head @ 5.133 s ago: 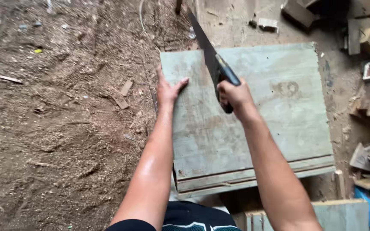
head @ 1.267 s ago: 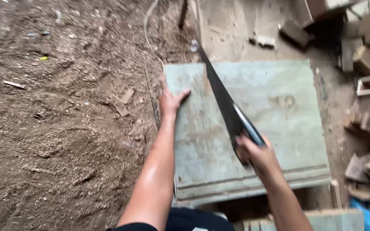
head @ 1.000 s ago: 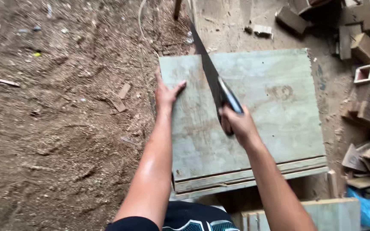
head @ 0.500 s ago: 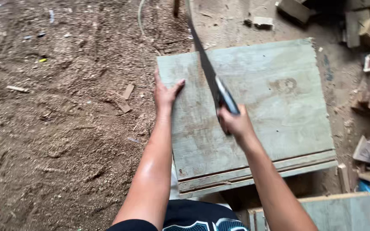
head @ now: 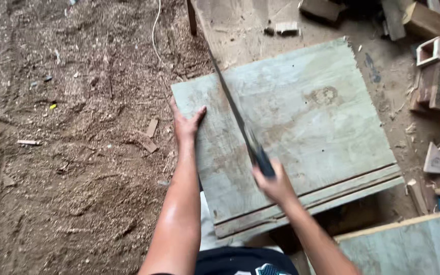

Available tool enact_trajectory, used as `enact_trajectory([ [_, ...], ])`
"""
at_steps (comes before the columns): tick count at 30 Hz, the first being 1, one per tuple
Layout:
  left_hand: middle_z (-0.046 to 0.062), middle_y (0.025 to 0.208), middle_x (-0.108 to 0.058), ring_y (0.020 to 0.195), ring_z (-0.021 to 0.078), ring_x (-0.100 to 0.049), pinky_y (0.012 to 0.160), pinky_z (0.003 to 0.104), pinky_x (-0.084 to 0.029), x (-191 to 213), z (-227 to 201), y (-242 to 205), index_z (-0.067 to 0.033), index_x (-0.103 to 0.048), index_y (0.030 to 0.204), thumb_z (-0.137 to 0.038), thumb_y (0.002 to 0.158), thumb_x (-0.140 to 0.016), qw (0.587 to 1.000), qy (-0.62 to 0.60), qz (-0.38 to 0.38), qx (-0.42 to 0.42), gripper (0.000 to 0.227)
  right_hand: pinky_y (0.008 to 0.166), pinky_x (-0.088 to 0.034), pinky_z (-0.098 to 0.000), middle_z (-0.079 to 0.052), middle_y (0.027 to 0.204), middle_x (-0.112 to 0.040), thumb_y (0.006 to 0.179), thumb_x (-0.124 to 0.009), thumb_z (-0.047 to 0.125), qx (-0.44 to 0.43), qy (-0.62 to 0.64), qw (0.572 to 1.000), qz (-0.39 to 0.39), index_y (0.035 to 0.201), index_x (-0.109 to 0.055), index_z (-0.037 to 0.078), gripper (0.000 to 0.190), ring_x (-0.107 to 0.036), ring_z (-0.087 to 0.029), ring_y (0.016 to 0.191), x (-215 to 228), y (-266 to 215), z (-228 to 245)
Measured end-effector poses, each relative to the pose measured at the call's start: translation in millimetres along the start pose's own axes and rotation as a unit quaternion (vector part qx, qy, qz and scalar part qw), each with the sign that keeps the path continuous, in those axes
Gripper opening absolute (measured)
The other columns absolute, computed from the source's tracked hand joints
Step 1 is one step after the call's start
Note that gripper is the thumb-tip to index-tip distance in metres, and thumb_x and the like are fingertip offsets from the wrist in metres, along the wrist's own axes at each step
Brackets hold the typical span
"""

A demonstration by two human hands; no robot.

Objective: The person positions a large plywood sheet on a workbench and uses a hand saw to cut along a marked line. The person maintains a steady sawing motion and keeps the sheet stable with the left hand while cutting.

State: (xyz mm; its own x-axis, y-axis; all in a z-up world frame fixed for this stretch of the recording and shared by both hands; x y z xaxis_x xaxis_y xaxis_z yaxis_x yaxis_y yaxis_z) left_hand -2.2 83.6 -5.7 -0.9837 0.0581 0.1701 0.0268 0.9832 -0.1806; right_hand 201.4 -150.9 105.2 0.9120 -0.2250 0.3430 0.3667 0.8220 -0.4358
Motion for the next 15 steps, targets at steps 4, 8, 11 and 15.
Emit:
enact_trajectory([
  [4,0.019,0.136,-0.065,0.119,0.0294,-0.068,0.100,0.041,-0.054,3.6,-1.6,5.2,-0.0186,-0.028,0.153,-0.027,0.075,-0.093,0.997,0.057,-0.029,0.037,0.102,0.048,-0.045,-0.0326,-0.002,0.052,-0.058,0.083,-0.075,0.016,-0.084,-0.021,0.996,0.023,0.067,-0.068,0.003,0.022,-0.054,-0.010,0.050,23.2,-57.2,-21.0],
  [8,0.018,0.131,-0.069,0.114,0.0277,-0.070,0.097,0.040,-0.055,2.2,7.4,-1.9,-0.0192,-0.028,0.154,-0.028,0.075,-0.091,0.993,0.072,-0.011,0.090,0.101,0.047,-0.040,-0.0314,0.002,0.054,-0.051,0.086,-0.074,0.018,-0.003,-0.003,0.999,0.034,0.067,-0.059,0.004,0.028,-0.048,-0.008,0.050,-15.5,13.1,-7.8],
  [11,0.018,0.129,-0.070,0.114,0.0275,-0.069,0.097,0.040,-0.055,6.5,8.8,8.2,-0.0170,-0.028,0.153,-0.028,0.076,-0.092,0.996,0.072,-0.012,0.059,0.100,0.044,-0.038,-0.0319,0.003,0.053,-0.052,0.084,-0.073,0.017,-0.107,0.035,0.993,0.021,0.066,-0.056,0.009,0.026,-0.048,-0.010,0.046,-19.7,37.8,-14.6],
  [15,0.019,0.133,-0.065,0.118,0.0294,-0.067,0.100,0.040,-0.056,4.2,15.0,1.4,-0.0136,-0.025,0.154,-0.024,0.081,-0.092,0.999,0.032,-0.016,-0.027,0.099,0.043,-0.036,-0.0293,0.002,0.053,-0.050,0.087,-0.073,0.015,-0.077,0.084,0.992,0.047,0.064,-0.057,0.006,0.030,-0.045,-0.009,0.047,28.1,-43.9,-2.5],
])
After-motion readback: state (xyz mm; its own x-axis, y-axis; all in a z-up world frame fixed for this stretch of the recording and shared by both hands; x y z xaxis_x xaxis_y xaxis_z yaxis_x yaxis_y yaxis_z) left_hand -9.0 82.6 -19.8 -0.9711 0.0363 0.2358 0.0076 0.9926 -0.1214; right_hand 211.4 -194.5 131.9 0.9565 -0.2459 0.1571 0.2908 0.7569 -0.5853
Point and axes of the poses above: each hand's wrist, its own y-axis towards the middle knuckle, its own x-axis out of the back of the hand, z = x × y, the point moved 7 cm from there along y, towards the middle knuckle
